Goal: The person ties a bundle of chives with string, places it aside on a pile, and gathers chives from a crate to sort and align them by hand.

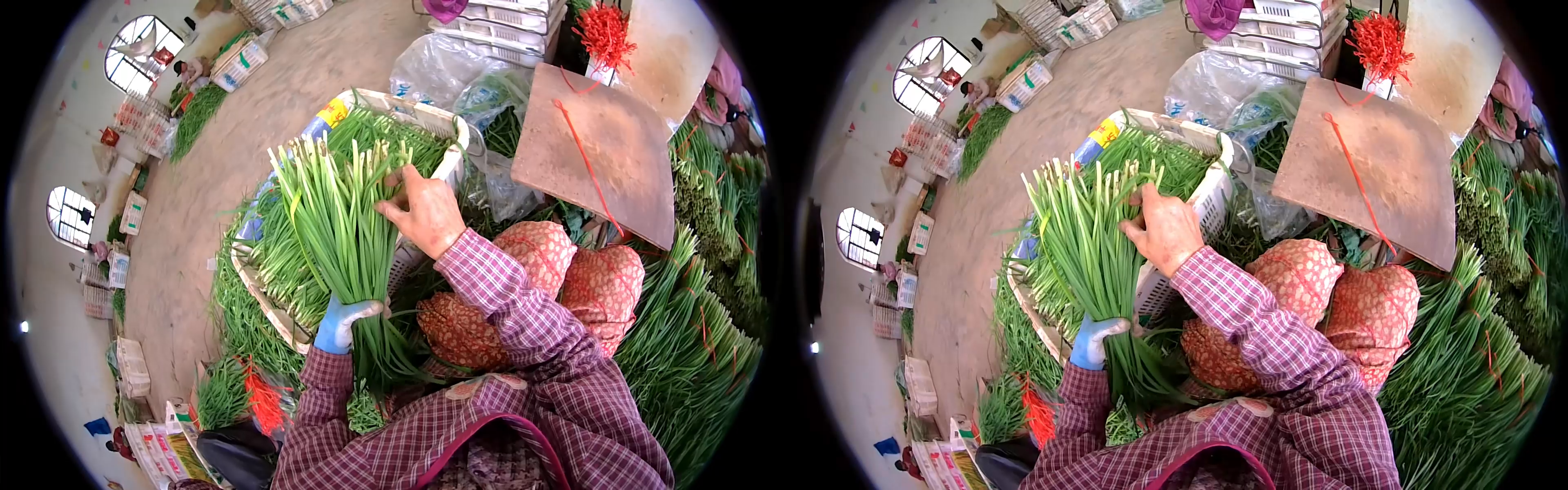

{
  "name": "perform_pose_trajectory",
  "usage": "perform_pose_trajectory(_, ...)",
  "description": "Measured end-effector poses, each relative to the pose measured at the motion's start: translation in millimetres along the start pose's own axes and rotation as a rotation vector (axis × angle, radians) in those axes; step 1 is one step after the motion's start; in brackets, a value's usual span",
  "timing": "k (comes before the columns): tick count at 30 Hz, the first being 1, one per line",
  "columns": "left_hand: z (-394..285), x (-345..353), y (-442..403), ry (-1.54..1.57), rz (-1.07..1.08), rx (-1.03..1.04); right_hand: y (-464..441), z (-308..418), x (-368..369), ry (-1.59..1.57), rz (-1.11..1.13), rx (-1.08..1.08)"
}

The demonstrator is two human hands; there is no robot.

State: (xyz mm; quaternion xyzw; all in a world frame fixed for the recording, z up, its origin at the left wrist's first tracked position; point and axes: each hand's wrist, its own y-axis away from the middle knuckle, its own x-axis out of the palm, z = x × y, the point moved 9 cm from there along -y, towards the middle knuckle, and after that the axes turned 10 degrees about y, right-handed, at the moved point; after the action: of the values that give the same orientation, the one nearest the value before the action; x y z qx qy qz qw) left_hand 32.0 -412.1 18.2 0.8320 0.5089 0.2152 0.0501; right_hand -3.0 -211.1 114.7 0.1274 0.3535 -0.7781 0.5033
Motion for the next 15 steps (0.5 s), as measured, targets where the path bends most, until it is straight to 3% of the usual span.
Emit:
perform_pose_trajectory(4,10,-13,2,0.057,0.071,-0.058,4,-12,0,-0.039,-0.006,0.014)
perform_pose_trajectory(10,13,-32,13,0.08,0.08,-0.071,-22,-50,-58,0.42,-0.279,-0.133)
perform_pose_trajectory(15,13,-38,18,0.019,0.167,-0.053,-31,-106,-95,0.558,-0.239,0.093)
